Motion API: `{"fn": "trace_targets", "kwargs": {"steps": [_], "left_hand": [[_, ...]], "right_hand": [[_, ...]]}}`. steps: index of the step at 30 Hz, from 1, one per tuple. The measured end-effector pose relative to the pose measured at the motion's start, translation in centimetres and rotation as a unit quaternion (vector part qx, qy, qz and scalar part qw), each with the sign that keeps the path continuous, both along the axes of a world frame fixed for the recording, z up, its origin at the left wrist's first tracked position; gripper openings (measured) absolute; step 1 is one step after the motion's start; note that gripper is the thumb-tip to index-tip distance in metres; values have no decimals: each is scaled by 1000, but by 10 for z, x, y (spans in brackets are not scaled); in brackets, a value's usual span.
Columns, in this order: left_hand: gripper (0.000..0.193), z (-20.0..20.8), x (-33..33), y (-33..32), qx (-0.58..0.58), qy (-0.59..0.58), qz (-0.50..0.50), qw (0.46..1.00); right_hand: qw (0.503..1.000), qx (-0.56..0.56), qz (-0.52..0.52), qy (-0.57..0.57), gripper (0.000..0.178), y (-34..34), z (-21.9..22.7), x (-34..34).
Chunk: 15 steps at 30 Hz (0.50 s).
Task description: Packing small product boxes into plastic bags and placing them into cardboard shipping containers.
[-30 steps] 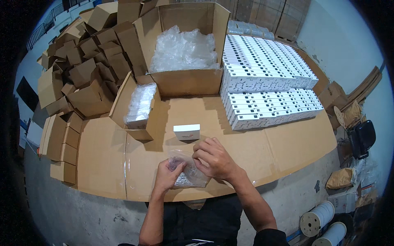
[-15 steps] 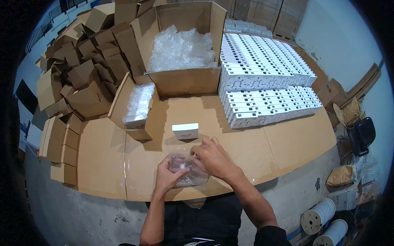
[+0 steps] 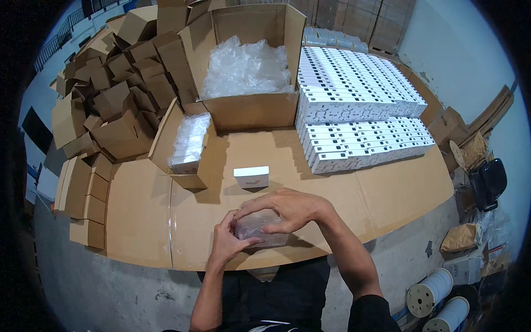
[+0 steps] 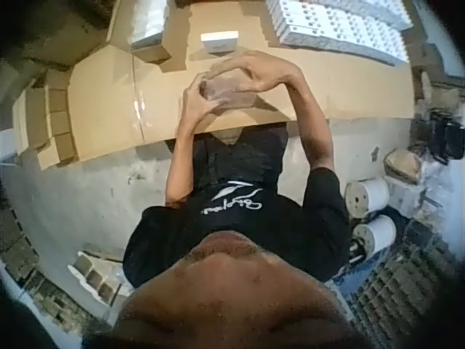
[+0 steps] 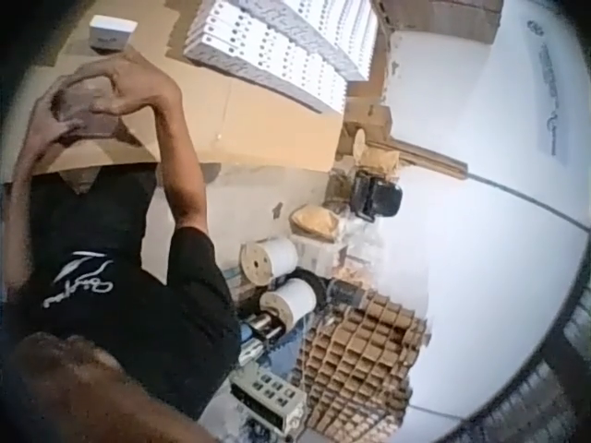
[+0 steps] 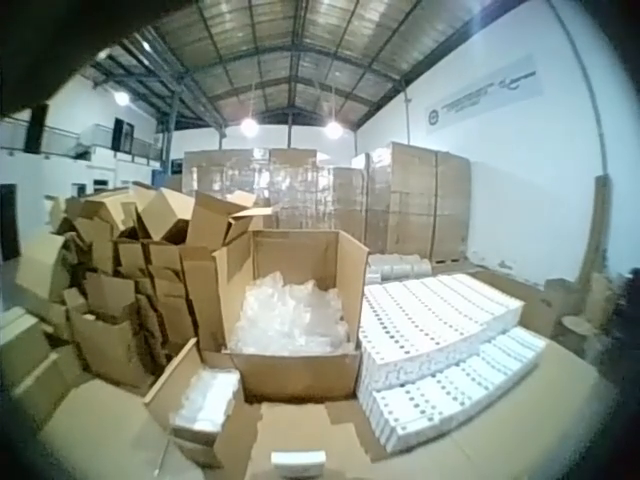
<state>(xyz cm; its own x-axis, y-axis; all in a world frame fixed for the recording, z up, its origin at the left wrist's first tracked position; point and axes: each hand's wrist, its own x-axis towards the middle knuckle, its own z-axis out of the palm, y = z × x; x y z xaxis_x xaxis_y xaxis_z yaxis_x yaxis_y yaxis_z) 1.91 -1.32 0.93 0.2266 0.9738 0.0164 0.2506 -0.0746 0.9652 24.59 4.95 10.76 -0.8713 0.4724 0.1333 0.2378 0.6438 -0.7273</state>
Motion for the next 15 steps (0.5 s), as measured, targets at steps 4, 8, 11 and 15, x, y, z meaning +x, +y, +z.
{"fn": "trace_targets", "kwargs": {"steps": [4,8,11,15], "left_hand": [[63,-16,2,2,48,-48,9,998],[55,-23,-3,-1,-10,-67,22,997],[52,-24,0,-1,38,-68,47,996],[51,-10,4,-2,94,7,71,993]], "right_hand": [[998,8,8,60,73,5,-8,0],[988,-24,-147,29,62,-4,-2,-7],[976,-21,-216,-36,45,-7,-2,-13],[979,31,-173,-100,28,-7,-3,-20]]}}
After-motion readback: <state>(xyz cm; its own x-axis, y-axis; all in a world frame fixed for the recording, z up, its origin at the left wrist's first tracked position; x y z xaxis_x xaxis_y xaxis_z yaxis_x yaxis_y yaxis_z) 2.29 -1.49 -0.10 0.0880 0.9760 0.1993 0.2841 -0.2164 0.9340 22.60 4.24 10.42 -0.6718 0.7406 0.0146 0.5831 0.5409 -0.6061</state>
